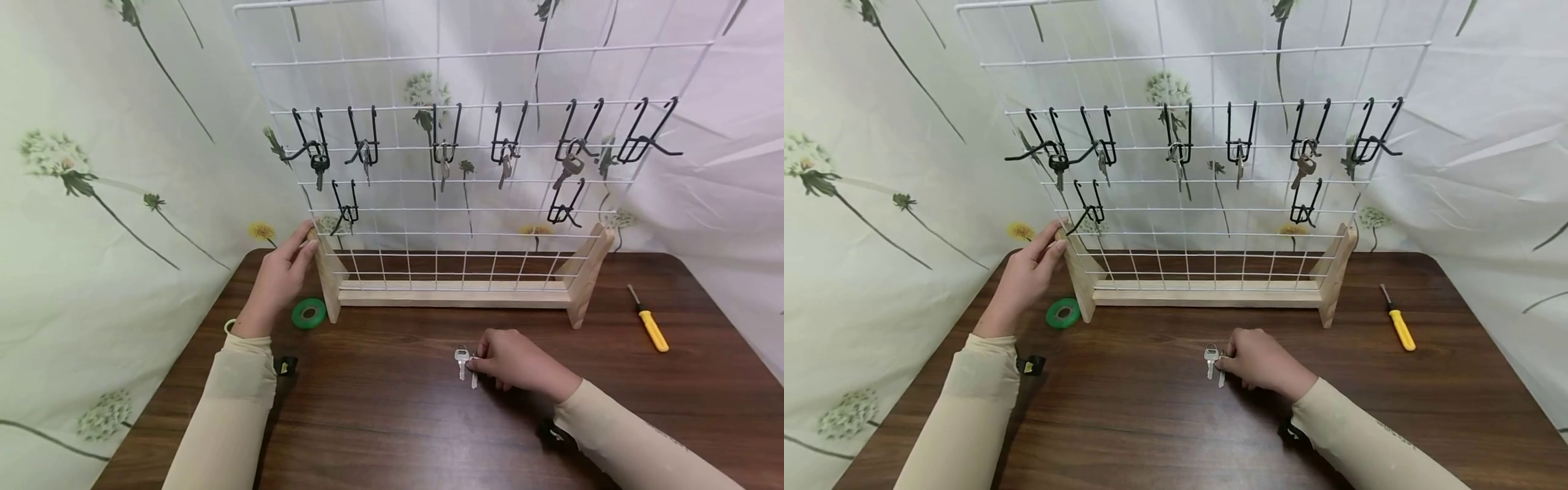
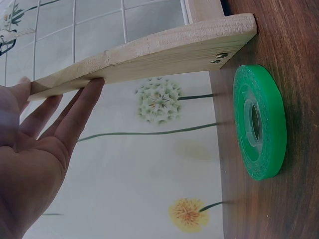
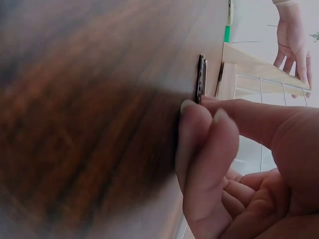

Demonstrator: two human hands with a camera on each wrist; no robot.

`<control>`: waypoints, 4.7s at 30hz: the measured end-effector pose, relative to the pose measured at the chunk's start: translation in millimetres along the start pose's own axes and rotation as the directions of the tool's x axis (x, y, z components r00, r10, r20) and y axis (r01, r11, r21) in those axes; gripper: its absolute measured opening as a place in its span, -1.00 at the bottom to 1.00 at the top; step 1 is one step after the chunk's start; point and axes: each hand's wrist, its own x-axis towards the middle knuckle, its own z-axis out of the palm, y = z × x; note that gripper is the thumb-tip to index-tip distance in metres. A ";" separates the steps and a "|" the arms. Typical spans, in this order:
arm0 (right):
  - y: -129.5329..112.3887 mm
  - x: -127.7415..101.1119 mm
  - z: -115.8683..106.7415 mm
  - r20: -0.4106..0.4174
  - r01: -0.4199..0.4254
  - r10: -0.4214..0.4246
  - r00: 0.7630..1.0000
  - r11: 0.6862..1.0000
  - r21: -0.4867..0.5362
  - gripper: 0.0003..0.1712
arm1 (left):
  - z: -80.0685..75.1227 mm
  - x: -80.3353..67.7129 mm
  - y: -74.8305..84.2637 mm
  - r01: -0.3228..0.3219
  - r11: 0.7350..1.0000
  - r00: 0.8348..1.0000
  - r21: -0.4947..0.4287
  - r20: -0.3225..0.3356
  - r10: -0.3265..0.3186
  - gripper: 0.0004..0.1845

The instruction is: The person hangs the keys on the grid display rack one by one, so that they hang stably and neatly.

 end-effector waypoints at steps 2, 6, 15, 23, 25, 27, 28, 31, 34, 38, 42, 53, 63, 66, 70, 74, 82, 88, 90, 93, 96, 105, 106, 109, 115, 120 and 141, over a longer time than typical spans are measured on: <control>1.6 1.2 -0.3 0.015 0.002 -0.002 1.000 1.000 0.021 -0.72 | -0.1 -0.7 -0.5 0.000 1.000 1.000 -0.001 -0.003 0.000 -0.43; 5.5 4.5 -1.3 0.051 0.006 -0.009 0.999 0.998 0.057 -0.72 | -0.3 -1.3 -1.4 0.004 1.000 1.000 0.001 -0.003 -0.004 -0.43; 13.5 10.5 -5.4 0.140 0.017 -0.034 0.990 0.992 0.122 -0.71 | -1.4 -1.3 -1.3 0.011 1.000 1.000 0.006 0.007 -0.011 -0.43; 16.4 13.8 -12.3 0.239 0.033 -0.079 0.968 0.981 0.190 -0.73 | -3.1 -2.2 0.7 0.027 1.000 0.999 0.010 0.017 -0.027 -0.42; 17.1 14.0 -12.8 0.249 0.037 -0.086 0.965 0.980 0.197 -0.73 | -2.8 -2.2 0.5 0.028 1.000 0.999 0.015 0.020 -0.028 -0.42; 18.1 14.1 -13.1 0.254 0.040 -0.092 0.963 0.978 0.202 -0.73 | -2.3 -1.9 0.1 0.023 1.000 1.000 0.017 0.020 -0.024 -0.42; 18.7 14.1 -13.3 0.256 0.043 -0.096 0.962 0.978 0.205 -0.73 | -2.1 -1.7 0.0 0.020 1.000 1.000 0.016 0.017 -0.020 -0.42; 21.5 14.7 -13.9 0.261 0.048 -0.104 0.960 0.976 0.214 -0.73 | -1.4 -0.7 -0.3 0.008 1.000 1.000 0.010 0.012 -0.008 -0.43; 24.7 15.2 -14.8 0.271 0.048 -0.110 0.956 0.973 0.227 -0.71 | -0.9 0.0 0.2 0.002 1.000 1.000 0.006 0.010 -0.002 -0.43; 27.8 15.9 -16.7 0.285 0.047 -0.116 0.951 0.970 0.237 -0.69 | -0.6 0.3 1.4 0.003 1.000 1.000 0.006 0.013 -0.003 -0.43; 30.8 17.4 -18.8 0.291 0.041 -0.115 0.950 0.967 0.251 -0.70 | -0.1 -0.1 1.4 0.016 1.000 1.000 0.002 0.018 -0.016 -0.42; 27.5 9.0 -32.8 0.266 0.052 -0.151 0.952 0.937 0.346 -0.74 | -0.5 -0.7 0.8 0.015 1.000 1.000 0.001 0.006 -0.015 -0.42; -1.5 -23.3 -88.2 -0.037 0.219 -0.217 0.976 0.941 0.259 -0.75 | 0.4 0.3 0.0 0.005 1.000 1.000 -0.001 -0.002 -0.005 -0.43; -8.5 -34.1 -102.0 -0.182 0.222 -0.187 0.965 0.955 0.196 -0.76 | 0.8 0.2 -0.3 0.005 1.000 1.000 -0.001 -0.004 -0.005 -0.43; -14.2 -45.5 -113.8 -0.358 0.225 -0.160 0.920 0.963 0.147 -0.72 | 0.7 -0.4 0.2 0.007 1.000 1.000 0.000 -0.004 -0.007 -0.42; -15.5 -52.1 -120.6 -0.489 0.306 -0.193 0.851 0.938 0.161 -0.75 | 0.7 -0.8 0.3 0.013 1.000 1.000 -0.002 0.001 -0.013 -0.42; -11.7 -56.4 -129.1 -0.590 0.373 -0.195 0.783 0.907 0.195 -0.86 | 1.0 -1.1 -0.5 0.001 1.000 1.000 -0.004 -0.009 -0.001 -0.43; -11.1 -58.4 -133.6 -0.635 0.399 -0.194 0.748 0.895 0.197 -0.86 | 1.3 -0.5 -0.6 -0.011 1.000 1.000 -0.006 -0.009 0.011 -0.43; -10.9 -58.2 -134.8 -0.645 0.424 -0.205 0.736 0.883 0.203 -0.85 | 1.0 -0.5 -0.3 -0.007 1.000 1.000 -0.005 -0.012 0.007 -0.43; -10.1 -57.4 -136.1 -0.652 0.450 -0.206 0.730 0.862 0.232 -0.85 | 0.6 -0.5 -0.3 -0.002 1.000 1.000 -0.005 -0.015 0.002 -0.43; -8.9 -56.4 -137.0 -0.652 0.474 -0.203 0.730 0.838 0.269 -0.85 | 0.7 -0.3 -0.2 -0.003 1.000 1.000 -0.003 -0.015 0.003 -0.44; -8.0 -57.0 -137.3 -0.650 0.450 -0.193 0.735 0.856 0.254 -0.85 | 2.3 0.4 -2.4 -0.007 1.000 1.000 -0.006 -0.013 0.007 -0.43; -8.1 -57.2 -137.4 -0.651 0.448 -0.192 0.734 0.858 0.251 -0.85 | 2.4 0.5 -2.4 -0.008 1.000 1.000 -0.007 -0.012 0.008 -0.43; -7.9 -56.4 -138.3 -0.647 0.446 -0.186 0.739 0.855 0.263 -0.85 | 2.1 0.4 -2.2 -0.004 1.000 1.000 -0.008 -0.014 0.004 -0.43; -3.7 -52.1 -138.5 -0.625 0.469 -0.177 0.760 0.815 0.340 -0.87 | 1.5 0.1 -1.7 0.004 1.000 1.000 -0.007 -0.003 -0.004 -0.43; -0.7 -47.6 -137.9 -0.598 0.479 -0.173 0.782 0.781 0.401 -0.87 | 1.7 0.3 -2.2 0.002 1.000 1.000 -0.002 -0.002 -0.002 -0.43; 6.2 -32.2 -137.5 -0.605 0.497 -0.102 0.790 0.684 0.534 -0.85 | 3.1 1.9 -2.6 -0.004 1.000 1.000 0.011 -0.003 0.004 -0.44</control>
